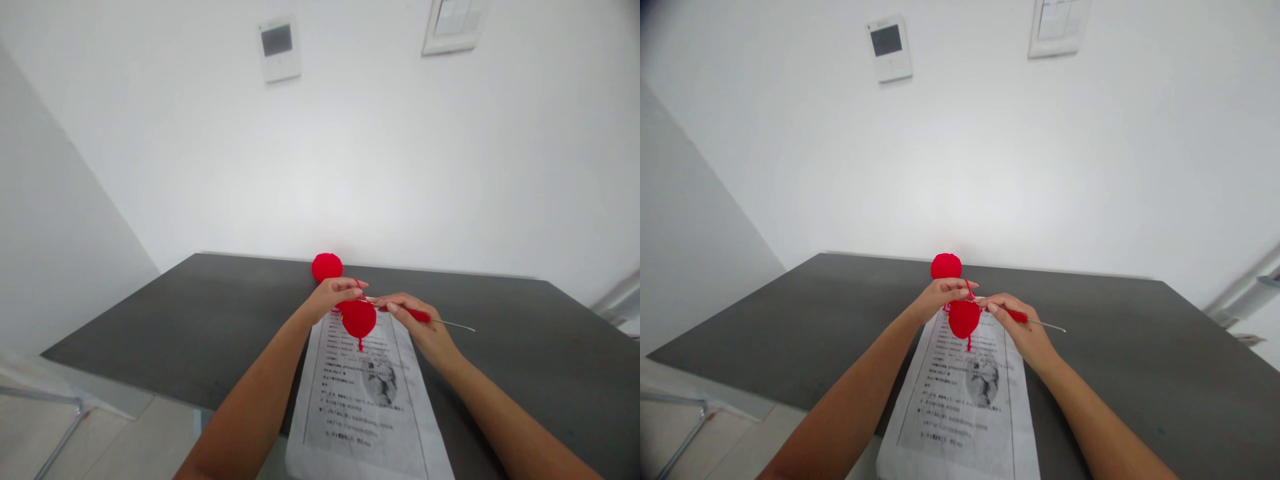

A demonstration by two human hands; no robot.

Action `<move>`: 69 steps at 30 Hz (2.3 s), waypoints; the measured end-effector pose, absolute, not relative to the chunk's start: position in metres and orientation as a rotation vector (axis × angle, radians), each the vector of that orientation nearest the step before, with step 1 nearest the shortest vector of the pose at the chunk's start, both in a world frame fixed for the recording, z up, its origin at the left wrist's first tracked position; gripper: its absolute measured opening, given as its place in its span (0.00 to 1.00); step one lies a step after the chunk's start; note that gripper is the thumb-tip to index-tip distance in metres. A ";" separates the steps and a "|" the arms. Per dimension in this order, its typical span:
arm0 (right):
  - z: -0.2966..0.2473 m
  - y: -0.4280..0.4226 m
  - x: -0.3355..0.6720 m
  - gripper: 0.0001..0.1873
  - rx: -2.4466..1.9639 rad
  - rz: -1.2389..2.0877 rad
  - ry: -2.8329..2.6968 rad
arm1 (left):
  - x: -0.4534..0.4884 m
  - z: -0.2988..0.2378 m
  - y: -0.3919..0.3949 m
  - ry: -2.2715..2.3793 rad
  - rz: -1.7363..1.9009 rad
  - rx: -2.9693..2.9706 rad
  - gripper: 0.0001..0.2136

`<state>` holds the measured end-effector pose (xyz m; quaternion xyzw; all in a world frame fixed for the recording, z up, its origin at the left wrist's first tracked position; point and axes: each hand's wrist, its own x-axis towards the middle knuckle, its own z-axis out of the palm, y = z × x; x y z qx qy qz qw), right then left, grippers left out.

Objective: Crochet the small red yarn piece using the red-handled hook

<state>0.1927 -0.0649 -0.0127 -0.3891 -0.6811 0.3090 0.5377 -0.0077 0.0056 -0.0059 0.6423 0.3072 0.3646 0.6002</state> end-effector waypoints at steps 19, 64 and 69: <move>-0.022 -0.064 0.186 0.08 -0.838 0.326 -1.876 | 0.006 -0.012 0.000 0.541 0.796 1.414 0.36; -0.019 -0.068 0.188 0.08 -0.884 0.513 -1.733 | -0.006 -0.016 0.005 0.337 0.648 1.041 0.28; -0.016 -0.069 0.188 0.08 -0.858 0.497 -1.740 | -0.006 -0.013 0.003 0.354 0.709 1.045 0.27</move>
